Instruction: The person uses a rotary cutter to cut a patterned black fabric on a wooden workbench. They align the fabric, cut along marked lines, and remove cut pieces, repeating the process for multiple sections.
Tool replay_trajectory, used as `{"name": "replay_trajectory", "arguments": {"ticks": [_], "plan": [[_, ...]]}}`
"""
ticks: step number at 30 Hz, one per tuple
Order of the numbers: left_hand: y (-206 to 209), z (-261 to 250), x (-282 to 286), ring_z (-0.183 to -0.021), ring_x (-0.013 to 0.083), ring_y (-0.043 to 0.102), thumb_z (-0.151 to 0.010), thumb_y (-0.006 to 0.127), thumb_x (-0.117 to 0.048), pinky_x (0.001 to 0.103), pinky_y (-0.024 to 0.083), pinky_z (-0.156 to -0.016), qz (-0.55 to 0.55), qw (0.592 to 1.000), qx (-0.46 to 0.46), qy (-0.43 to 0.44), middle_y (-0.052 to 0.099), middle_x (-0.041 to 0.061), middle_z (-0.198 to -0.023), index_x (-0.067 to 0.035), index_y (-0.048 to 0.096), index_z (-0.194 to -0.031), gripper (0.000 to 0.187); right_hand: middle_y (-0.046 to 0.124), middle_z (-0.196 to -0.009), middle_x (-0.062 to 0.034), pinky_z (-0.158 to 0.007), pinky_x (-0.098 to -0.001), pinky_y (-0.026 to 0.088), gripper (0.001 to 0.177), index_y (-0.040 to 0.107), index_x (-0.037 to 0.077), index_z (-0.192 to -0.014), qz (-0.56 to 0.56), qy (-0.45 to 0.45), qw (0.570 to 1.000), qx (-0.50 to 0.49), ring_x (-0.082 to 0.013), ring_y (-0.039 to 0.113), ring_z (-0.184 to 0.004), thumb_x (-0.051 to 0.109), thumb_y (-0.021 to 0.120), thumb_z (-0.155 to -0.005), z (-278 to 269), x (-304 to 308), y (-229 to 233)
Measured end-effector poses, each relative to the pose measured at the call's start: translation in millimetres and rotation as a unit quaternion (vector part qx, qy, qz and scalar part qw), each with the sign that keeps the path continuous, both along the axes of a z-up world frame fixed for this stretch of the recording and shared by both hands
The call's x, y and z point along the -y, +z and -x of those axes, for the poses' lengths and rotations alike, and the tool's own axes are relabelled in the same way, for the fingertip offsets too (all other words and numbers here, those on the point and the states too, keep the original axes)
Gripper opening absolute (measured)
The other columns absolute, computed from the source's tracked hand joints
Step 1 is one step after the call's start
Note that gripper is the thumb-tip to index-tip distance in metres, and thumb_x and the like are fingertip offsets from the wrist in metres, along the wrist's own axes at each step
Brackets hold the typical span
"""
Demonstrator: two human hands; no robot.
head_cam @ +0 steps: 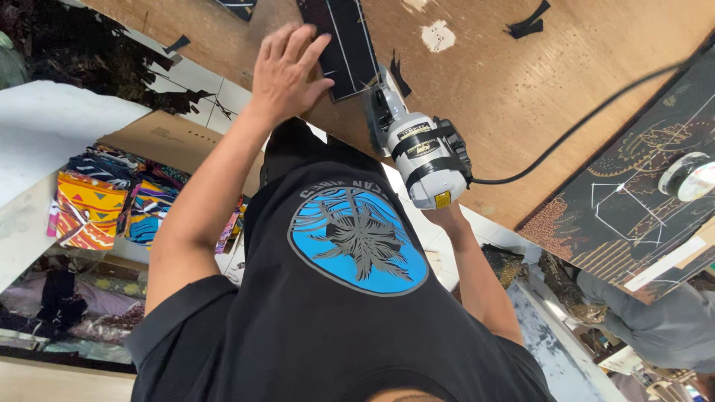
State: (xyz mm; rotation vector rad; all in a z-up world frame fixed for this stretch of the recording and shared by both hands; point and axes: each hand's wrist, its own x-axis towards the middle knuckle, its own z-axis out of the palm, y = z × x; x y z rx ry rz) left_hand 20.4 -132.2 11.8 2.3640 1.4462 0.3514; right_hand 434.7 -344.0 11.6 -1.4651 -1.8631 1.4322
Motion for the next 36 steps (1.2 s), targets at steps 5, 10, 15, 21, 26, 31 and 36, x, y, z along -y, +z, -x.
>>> {"name": "replay_trajectory", "arguments": {"ticks": [5, 10, 15, 21, 26, 31, 36], "plan": [[-7, 7, -22, -0.163, 0.0344, -0.004, -0.116, 0.049, -0.070, 0.053, -0.003, -0.132, -0.121, 0.980, -0.156, -0.019, 0.006, 0.011, -0.176, -0.021, 0.023, -0.172, 0.079, 0.071, -0.113, -0.0121, -0.091, -0.0398, 0.054, 0.035, 0.069, 0.007, -0.118, -0.003, 0.034, 0.999, 0.033, -0.0301, 0.068, -0.108, 0.002, 0.074, -0.084, 1, 4, -1], [-3, -6, -19, -0.163, 0.0336, -0.002, -0.114, 0.043, -0.060, 0.061, -0.004, -0.130, 0.091, 0.993, -0.072, 0.017, 0.005, 0.012, -0.177, -0.019, 0.021, -0.172, 0.074, 0.072, -0.112, -0.0133, -0.088, -0.0433, 0.054, 0.031, 0.072, 0.008, -0.113, -0.040, 0.062, 0.989, 0.127, -0.0340, 0.068, -0.108, 0.005, 0.075, -0.083, 24, 7, 3], [-3, -3, -20, -0.162, 0.0322, 0.002, -0.115, 0.045, -0.057, 0.063, -0.003, -0.129, 0.164, 0.986, -0.015, 0.016, 0.009, 0.014, -0.177, -0.016, 0.023, -0.174, 0.075, 0.071, -0.117, -0.0142, -0.091, -0.0429, 0.054, 0.032, 0.069, 0.006, -0.120, -0.048, 0.045, 0.994, 0.091, -0.0336, 0.067, -0.111, 0.005, 0.070, -0.088, 40, -7, 17], [-15, -2, -18, -0.163, 0.0280, 0.007, -0.118, 0.051, -0.052, 0.062, 0.000, -0.128, 0.105, 0.994, -0.004, 0.017, 0.016, 0.014, -0.177, -0.011, 0.027, -0.174, 0.074, 0.070, -0.117, -0.0150, -0.093, -0.0431, 0.052, 0.031, 0.068, 0.004, -0.119, -0.055, 0.055, 0.993, 0.092, -0.0350, 0.066, -0.110, 0.004, 0.069, -0.088, 43, -10, 22], [-21, -1, -17, -0.166, 0.0258, 0.006, -0.116, 0.053, -0.053, 0.058, 0.001, -0.131, -0.041, 0.997, -0.062, 0.015, 0.017, 0.012, -0.174, -0.006, 0.028, -0.169, 0.076, 0.070, -0.116, -0.0157, -0.093, -0.0440, 0.052, 0.033, 0.069, 0.004, -0.118, -0.089, 0.071, 0.987, 0.109, -0.0360, 0.066, -0.110, 0.002, 0.068, -0.085, 41, -4, 8], [-23, -2, -16, -0.166, 0.0250, 0.008, -0.115, 0.053, -0.055, 0.057, 0.001, -0.131, -0.060, 0.995, -0.072, 0.019, 0.018, 0.012, -0.173, -0.006, 0.029, -0.168, 0.076, 0.071, -0.112, -0.0152, -0.087, -0.0430, 0.053, 0.029, 0.070, 0.005, -0.116, -0.059, 0.062, 0.986, 0.146, -0.0351, 0.067, -0.105, 0.002, 0.069, -0.086, 50, -11, 9], [-24, -2, -16, -0.166, 0.0222, 0.007, -0.114, 0.053, -0.056, 0.055, 0.000, -0.132, -0.085, 0.992, -0.087, 0.024, 0.016, 0.009, -0.173, -0.009, 0.028, -0.168, 0.076, 0.072, -0.112, -0.0146, -0.085, -0.0424, 0.054, 0.025, 0.070, 0.005, -0.117, -0.045, 0.051, 0.986, 0.152, -0.0330, 0.068, -0.105, 0.007, 0.070, -0.093, 77, -43, 34]]}}
